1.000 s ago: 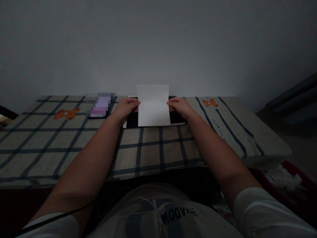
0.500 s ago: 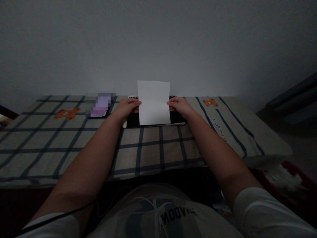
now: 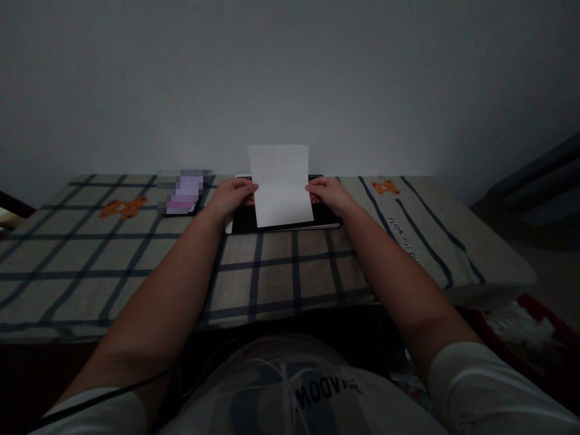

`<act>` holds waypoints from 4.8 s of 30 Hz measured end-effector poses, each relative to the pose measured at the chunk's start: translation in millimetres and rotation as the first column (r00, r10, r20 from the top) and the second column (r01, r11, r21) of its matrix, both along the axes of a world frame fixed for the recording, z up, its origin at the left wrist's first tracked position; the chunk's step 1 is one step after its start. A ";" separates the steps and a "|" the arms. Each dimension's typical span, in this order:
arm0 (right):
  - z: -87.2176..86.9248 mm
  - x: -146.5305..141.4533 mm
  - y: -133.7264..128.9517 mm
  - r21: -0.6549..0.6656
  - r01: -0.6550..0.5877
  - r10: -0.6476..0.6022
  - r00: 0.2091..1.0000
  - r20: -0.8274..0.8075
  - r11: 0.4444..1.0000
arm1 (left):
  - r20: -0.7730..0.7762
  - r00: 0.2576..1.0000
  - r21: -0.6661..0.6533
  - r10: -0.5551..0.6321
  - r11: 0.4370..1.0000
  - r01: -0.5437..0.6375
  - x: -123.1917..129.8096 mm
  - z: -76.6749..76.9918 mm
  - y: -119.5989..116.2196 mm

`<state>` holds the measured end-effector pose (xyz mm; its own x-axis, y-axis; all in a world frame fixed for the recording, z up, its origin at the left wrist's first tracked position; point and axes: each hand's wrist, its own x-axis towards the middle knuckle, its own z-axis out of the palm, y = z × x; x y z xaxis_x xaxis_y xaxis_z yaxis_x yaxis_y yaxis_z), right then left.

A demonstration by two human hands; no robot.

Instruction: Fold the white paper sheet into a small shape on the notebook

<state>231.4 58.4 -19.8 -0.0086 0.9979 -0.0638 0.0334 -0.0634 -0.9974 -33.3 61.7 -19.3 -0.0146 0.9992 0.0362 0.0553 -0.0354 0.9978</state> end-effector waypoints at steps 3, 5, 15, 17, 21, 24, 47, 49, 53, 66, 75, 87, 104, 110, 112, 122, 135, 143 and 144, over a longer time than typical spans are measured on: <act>0.4 0.5 0.7 0.022 0.021 -0.021 1.000 0.002 1.000 | -0.006 1.000 -0.034 -0.009 0.999 0.009 0.1 0.5 -1.2; 0.5 1.2 1.1 0.025 0.029 -0.029 1.000 -0.007 0.999 | 0.000 1.000 -0.036 -0.009 0.999 0.009 0.2 -0.1 -1.5; -2.2 1.0 0.5 -0.012 -0.033 0.032 0.999 -0.029 0.999 | 0.013 0.999 0.022 0.045 0.999 -0.046 1.0 -1.4 1.7; -3.4 0.8 1.4 -0.001 -0.027 0.027 0.999 -0.033 1.000 | 0.014 0.999 0.012 0.041 0.999 -0.041 1.2 -0.2 1.1; -4.6 1.9 3.1 0.021 0.000 0.001 1.000 -0.030 1.000 | 0.035 0.999 -0.007 -0.020 1.000 0.020 0.7 1.0 -1.1; -3.6 2.3 2.8 0.033 0.011 -0.010 0.999 -0.036 0.999 | 0.028 0.998 -0.010 -0.050 0.999 0.050 -0.4 0.0 -0.9; -0.4 1.7 1.5 0.025 0.013 -0.013 1.000 -0.004 1.000 | -0.023 1.000 -0.005 -0.018 1.000 0.018 -0.7 0.2 -0.2; -0.5 2.0 1.1 0.018 -0.012 0.012 1.000 -0.021 1.000 | -0.013 1.000 0.017 0.011 1.000 -0.011 -0.7 -0.2 0.0; -1.0 1.5 0.2 0.001 -0.073 0.073 0.997 -0.037 0.997 | 0.021 0.999 0.051 0.049 0.997 -0.050 -0.7 0.1 0.0; -0.6 2.9 1.5 0.028 -0.008 0.007 1.000 0.010 1.000 | 0.011 1.000 0.004 0.000 1.000 0.000 -1.0 0.0 -0.3; 0.0 1.6 1.7 0.034 -0.006 0.006 1.000 -0.008 0.999 | 0.044 0.999 0.038 0.015 0.999 -0.017 -1.3 0.1 -2.3; -1.9 2.9 3.7 0.060 0.015 -0.014 1.000 -0.008 0.998 | -0.014 1.000 0.035 0.011 0.999 -0.011 -0.3 -0.8 -1.3; 2.2 1.5 -0.5 0.020 -0.013 0.014 0.999 -0.047 1.000 | 0.057 0.961 -0.106 -0.272 0.955 0.277 -3.9 -0.8 -9.8; 0.9 2.4 1.9 0.016 0.006 -0.004 0.997 -0.071 1.000 | 0.015 0.951 -0.099 -0.310 0.946 0.310 -5.4 -4.7 -4.6; -0.1 4.2 2.7 0.022 0.007 -0.005 0.997 -0.075 1.000 | 0.015 0.950 -0.108 -0.311 0.944 0.311 -5.0 -2.7 -4.7; -4.9 8.2 6.3 0.064 -0.006 0.011 0.997 -0.079 0.998 | 0.030 0.937 -0.156 -0.348 0.924 0.348 -6.5 -1.1 -5.8; -7.9 11.3 9.9 0.045 0.023 -0.017 0.994 -0.111 0.999 | 0.063 0.927 -0.174 -0.370 0.910 0.375 -4.6 8.1 -13.1; -4.6 11.7 7.7 0.016 0.055 -0.054 0.994 -0.092 0.998 | 0.091 0.895 -0.203 -0.436 0.872 0.445 -4.8 7.1 -12.7; -4.2 11.8 7.4 0.012 0.052 -0.051 0.994 -0.092 0.999 | 0.086 0.896 -0.204 -0.436 0.873 0.444 -5.4 7.3 -12.5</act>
